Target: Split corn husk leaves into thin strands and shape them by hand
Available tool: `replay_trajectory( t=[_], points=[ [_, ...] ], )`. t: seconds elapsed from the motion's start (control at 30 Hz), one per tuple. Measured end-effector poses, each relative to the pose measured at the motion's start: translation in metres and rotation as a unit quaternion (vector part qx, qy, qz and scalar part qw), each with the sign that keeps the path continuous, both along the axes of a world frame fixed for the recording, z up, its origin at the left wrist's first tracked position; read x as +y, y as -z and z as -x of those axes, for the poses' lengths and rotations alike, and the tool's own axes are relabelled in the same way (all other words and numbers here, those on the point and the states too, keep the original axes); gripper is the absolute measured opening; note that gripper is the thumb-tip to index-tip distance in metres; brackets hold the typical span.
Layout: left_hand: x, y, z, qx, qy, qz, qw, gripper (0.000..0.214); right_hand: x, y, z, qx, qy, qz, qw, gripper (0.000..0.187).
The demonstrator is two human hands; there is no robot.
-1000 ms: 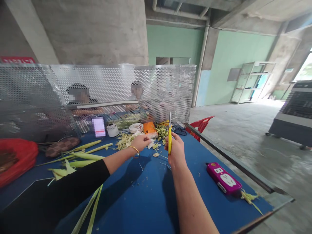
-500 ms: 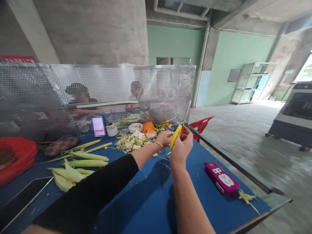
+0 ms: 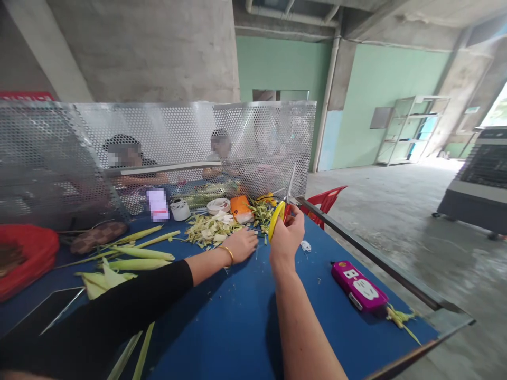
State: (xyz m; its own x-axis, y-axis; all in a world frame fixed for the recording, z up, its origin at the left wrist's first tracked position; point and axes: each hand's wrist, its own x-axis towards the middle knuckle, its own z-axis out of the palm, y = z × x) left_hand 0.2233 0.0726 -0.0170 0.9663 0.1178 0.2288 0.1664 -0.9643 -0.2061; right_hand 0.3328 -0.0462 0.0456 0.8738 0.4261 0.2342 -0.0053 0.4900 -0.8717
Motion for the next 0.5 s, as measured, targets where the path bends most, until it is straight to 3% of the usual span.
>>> replay_trajectory(
  t=[0.1, 0.17, 0.3, 0.4, 0.43, 0.5],
  points=[
    [0.037, -0.019, 0.024, -0.005, -0.045, -0.008, 0.999, 0.029, 0.000, -0.002, 0.002, 0.022, 0.023, -0.006, 0.999, 0.045],
    [0.044, -0.024, 0.036, -0.008, -0.058, -0.011, 0.998, 0.032, -0.001, -0.004, 0.003, 0.028, 0.021, -0.009, 0.999, 0.046],
    [0.015, -0.009, 0.035, 0.012, -0.031, -0.005, 0.999, 0.042, -0.002, -0.005, 0.006, 0.026, 0.012, -0.011, 1.000, 0.046],
    [-0.007, 0.005, 0.027, 0.062, 0.044, 0.008, 0.997, 0.055, 0.000, -0.003, 0.007, 0.026, 0.009, -0.007, 1.000, 0.047],
    [-0.007, 0.006, 0.028, 0.079, 0.062, 0.011, 0.995, 0.062, 0.001, -0.002, 0.007, 0.027, 0.008, -0.006, 1.000, 0.046],
    [0.007, 0.000, 0.034, 0.093, 0.030, 0.010, 0.995, 0.071, 0.002, 0.000, 0.006, 0.026, 0.007, -0.003, 1.000, 0.046]
  ],
)
